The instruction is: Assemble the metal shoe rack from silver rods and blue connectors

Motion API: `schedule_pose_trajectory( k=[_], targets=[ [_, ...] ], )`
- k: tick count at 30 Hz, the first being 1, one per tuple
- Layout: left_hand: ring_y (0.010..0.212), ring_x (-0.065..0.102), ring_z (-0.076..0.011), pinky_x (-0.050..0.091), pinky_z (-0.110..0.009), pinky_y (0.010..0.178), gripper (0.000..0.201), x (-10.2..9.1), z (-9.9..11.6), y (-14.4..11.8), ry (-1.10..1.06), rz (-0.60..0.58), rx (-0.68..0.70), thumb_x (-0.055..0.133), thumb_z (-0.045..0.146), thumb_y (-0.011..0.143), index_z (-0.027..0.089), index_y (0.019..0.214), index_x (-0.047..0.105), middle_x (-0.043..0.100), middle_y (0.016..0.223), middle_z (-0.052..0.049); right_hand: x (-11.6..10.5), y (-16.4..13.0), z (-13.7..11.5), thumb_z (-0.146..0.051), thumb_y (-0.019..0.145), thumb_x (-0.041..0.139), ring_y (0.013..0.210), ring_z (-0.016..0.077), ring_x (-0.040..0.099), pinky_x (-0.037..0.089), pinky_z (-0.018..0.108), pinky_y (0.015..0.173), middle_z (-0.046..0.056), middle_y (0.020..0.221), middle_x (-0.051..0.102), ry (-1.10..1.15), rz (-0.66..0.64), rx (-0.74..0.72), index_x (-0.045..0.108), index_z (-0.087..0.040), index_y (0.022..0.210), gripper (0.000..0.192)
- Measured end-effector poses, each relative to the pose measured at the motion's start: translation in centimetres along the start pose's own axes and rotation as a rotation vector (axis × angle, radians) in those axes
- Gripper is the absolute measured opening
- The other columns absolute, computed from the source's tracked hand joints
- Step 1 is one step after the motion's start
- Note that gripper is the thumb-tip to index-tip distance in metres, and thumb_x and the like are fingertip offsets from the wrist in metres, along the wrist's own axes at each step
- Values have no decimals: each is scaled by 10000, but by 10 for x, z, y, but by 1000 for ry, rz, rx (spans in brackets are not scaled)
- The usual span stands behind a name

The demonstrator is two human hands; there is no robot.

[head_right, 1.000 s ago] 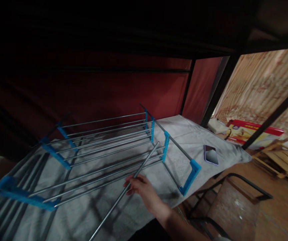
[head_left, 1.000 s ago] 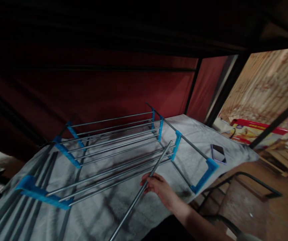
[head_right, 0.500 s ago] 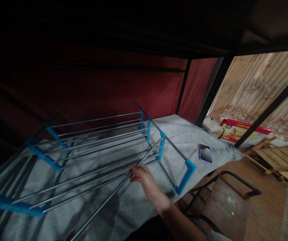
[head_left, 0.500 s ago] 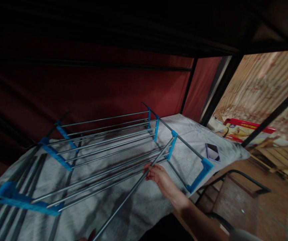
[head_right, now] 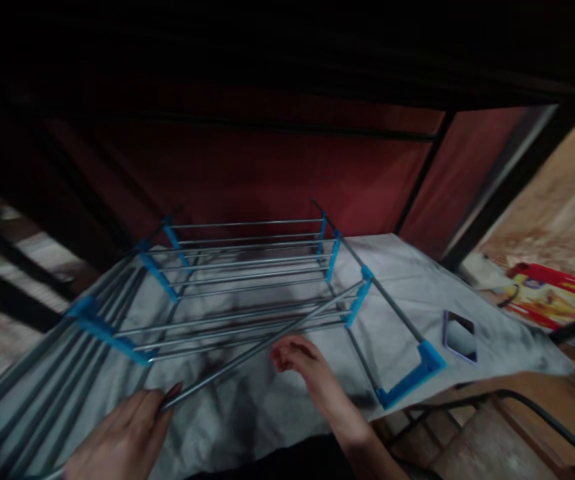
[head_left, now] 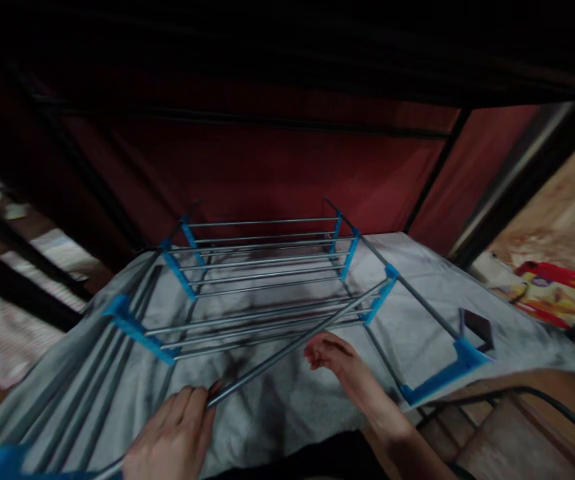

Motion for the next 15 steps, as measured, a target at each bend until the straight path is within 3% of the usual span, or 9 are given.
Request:
schedule_pose_trajectory(
  k=[5, 8, 11, 15],
  targets=[
    [714, 644, -222, 440, -347, 654, 140, -20, 24, 23, 54, -36, -52, 585, 110, 928, 218, 848, 625, 664, 761, -20, 11, -18, -12, -417, 973, 670, 823, 178, 707, 582, 300, 765, 45, 915, 756, -349, -159, -149, 777, -236, 988, 212],
    [693, 631, -227, 427, -355, 632, 166, -26, 29, 29, 50, -34, -99, 617, 77, 895, 219, 808, 610, 643, 732, -15, 19, -24, -29, -321, 1023, 597, 950, 183, 723, 598, 301, 829, 42, 1045, 755, -646, -116, -472, 752, -280, 1104, 179],
    [696, 628, -227, 431, -357, 625, 174, -34, 33, 31, 35, -35, -108, 640, 60, 867, 217, 799, 608, 642, 738, -13, 32, -22, -41, -234, 1031, 560, 1220, 221, 661, 556, 387, 1034, 64, 1303, 704, -970, -90, -829, 694, -299, 1273, 284],
    [699, 626, -218, 445, -361, 625, 166, -40, 34, 33, 30, -20, -111, 671, 84, 874, 218, 795, 613, 651, 752, -5, 55, -6, -43, -221, 1054, 523, 1288, 243, 620, 451, 486, 1163, 80, 1385, 677, -1288, -264, -1059, 589, -249, 1428, 382]
  ],
)
Point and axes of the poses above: each hand's wrist, its own y-axis towards the middle knuckle, its own x-axis out of the palm, z = x × y, the point moved 2 cm from there along y, towards the middle knuckle
